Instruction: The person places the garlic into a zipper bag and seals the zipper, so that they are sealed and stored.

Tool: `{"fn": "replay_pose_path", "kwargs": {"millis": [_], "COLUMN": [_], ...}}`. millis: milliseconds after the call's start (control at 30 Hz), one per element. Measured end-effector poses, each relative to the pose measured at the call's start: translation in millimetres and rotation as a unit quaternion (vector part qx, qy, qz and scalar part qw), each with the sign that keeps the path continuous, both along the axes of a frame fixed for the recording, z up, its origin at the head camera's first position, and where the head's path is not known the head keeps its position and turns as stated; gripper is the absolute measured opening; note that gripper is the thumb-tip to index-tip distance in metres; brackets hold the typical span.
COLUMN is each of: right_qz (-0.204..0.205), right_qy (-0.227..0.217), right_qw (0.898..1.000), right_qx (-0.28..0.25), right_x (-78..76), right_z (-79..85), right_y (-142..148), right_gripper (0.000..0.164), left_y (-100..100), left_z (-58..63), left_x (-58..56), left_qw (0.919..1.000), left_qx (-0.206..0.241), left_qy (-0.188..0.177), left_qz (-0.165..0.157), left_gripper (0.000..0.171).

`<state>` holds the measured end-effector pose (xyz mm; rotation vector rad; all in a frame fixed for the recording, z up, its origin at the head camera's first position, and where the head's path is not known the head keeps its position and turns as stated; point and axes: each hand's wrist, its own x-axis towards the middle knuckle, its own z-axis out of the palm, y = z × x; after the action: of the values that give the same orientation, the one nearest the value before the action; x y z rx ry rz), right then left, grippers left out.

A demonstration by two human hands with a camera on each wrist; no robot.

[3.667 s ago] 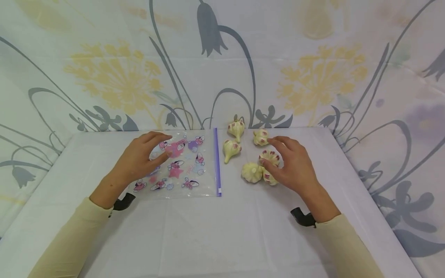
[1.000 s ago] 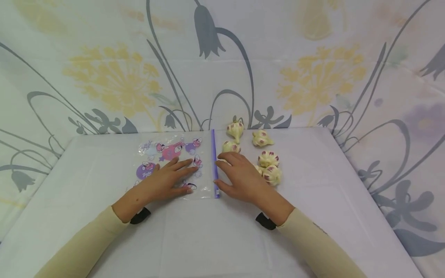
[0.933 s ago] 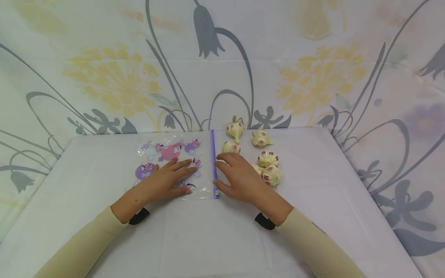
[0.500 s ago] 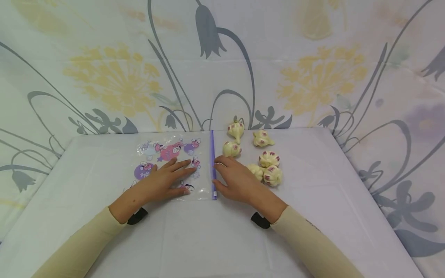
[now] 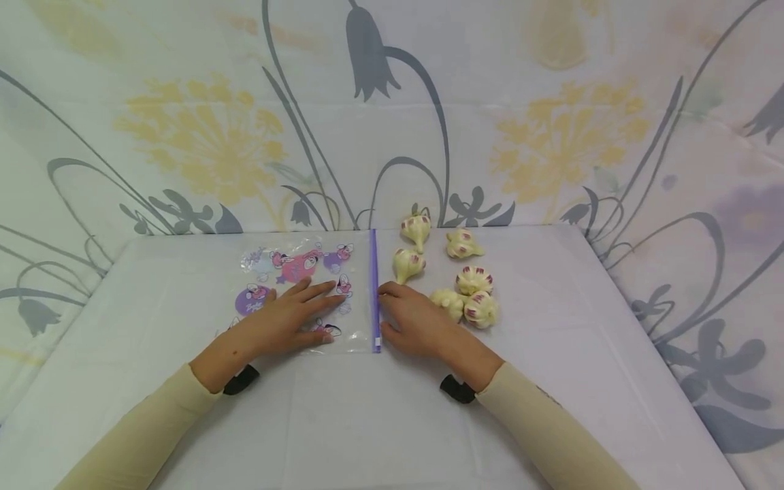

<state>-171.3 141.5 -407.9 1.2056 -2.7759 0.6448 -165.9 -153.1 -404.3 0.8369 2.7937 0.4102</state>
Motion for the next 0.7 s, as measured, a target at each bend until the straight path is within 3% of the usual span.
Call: {"fn": "replay_pose_path", "kwargs": {"millis": [700], "right_qz": [0.04], "right_qy": [-0.026], "right_qw": [0.998], "right_qx": [0.05], "right_x": [-0.8], "right_z": [-6.4], "right_y": [3.2], "right_gripper": [0.059], "left_y": [-2.3], "left_z": [6.3], "left_x": [1.5], "left_qw": [0.9999], "left_qx": [-0.005], "left_qy": [-0.01], "left_qz": [-0.003], "left_gripper": [0.076]}}
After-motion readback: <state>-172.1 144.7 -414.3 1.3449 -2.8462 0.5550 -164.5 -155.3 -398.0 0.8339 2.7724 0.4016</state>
